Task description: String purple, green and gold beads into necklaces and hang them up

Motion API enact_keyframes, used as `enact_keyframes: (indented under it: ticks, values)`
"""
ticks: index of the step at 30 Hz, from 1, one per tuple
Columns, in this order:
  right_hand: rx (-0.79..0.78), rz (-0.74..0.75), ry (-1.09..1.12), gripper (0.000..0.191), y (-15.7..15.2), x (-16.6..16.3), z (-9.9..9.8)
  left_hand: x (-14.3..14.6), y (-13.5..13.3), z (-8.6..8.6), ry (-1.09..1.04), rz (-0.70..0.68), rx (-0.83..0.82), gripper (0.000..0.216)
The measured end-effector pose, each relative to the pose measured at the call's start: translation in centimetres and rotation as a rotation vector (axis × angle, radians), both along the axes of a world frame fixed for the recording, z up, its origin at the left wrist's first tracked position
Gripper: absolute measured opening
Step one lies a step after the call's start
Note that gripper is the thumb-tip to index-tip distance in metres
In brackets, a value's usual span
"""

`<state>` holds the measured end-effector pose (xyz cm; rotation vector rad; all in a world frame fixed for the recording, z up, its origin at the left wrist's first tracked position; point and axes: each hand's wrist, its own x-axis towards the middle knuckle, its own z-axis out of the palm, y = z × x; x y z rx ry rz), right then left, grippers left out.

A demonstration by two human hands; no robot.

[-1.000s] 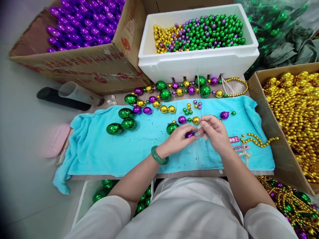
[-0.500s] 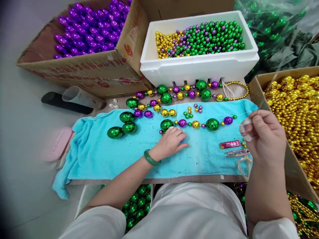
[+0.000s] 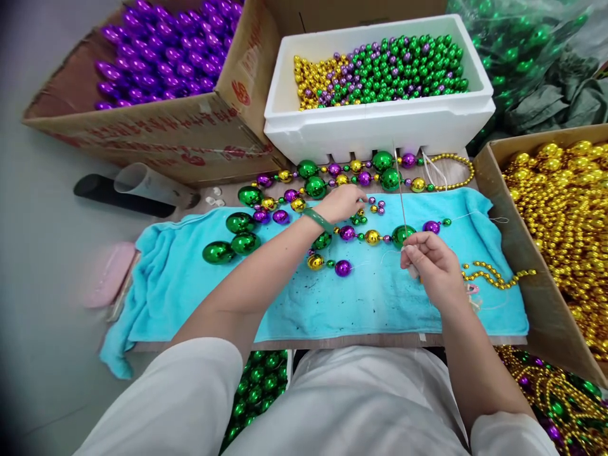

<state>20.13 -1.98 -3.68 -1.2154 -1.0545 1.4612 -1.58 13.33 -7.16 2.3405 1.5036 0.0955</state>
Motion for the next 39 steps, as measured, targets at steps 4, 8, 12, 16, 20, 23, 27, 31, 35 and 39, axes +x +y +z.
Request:
enact_keyframes:
  ticks: [4,8,12,16,20,23,27,31,35,39]
  values:
    - [-0.001,-0.045,-0.051,0.017,-0.3,0.5,-0.2,0.7,0.1,-0.3,-0.002,-0.006,-0.055,0.025]
    - [0.038,-0.016,-0.154,0.016,-0.8,0.1,-1.0,0.2,-1.5,1.4,-0.464,0.215,-0.11,0.02]
    - [0.056,0.02,-0.215,0.016,-1.1,-0.8,-2.2,-0.9,-4.7,3.9,-1.31,0.477,-0.498,0.019]
    - [0.044,0.023,-0.263,0.02,-1.2,-1.7,-2.8,-1.5,-7.0,5.0,-1.707,0.601,-0.695,0.017]
    - [0.037,0.023,-0.277,0.022,-1.3,-2.2,-2.6,-1.6,-7.7,5.1,-1.796,0.644,-0.672,0.015]
    - [0.025,0.028,-0.287,0.023,-1.4,-2.2,-2.6,-1.7,-8.1,5.3,-1.813,0.656,-0.637,0.013]
    - [0.014,0.02,-0.297,0.025,-1.5,-2.2,-2.5,-1.9,-8.6,5.4,-1.813,0.673,-0.597,0.013]
    - [-0.001,0.029,-0.304,0.025,-1.6,-2.3,-2.4,-2.1,-8.8,5.4,-1.81,0.681,-0.558,0.013]
    - [-0.017,0.043,-0.316,0.025,-1.6,-2.3,-2.5,-2.1,-9.0,5.3,-1.794,0.663,-0.496,0.015]
    - [-0.016,0.043,-0.319,0.026,-1.6,-2.1,-2.8,-2.0,-9.2,5.4,-1.785,0.639,-0.374,0.018]
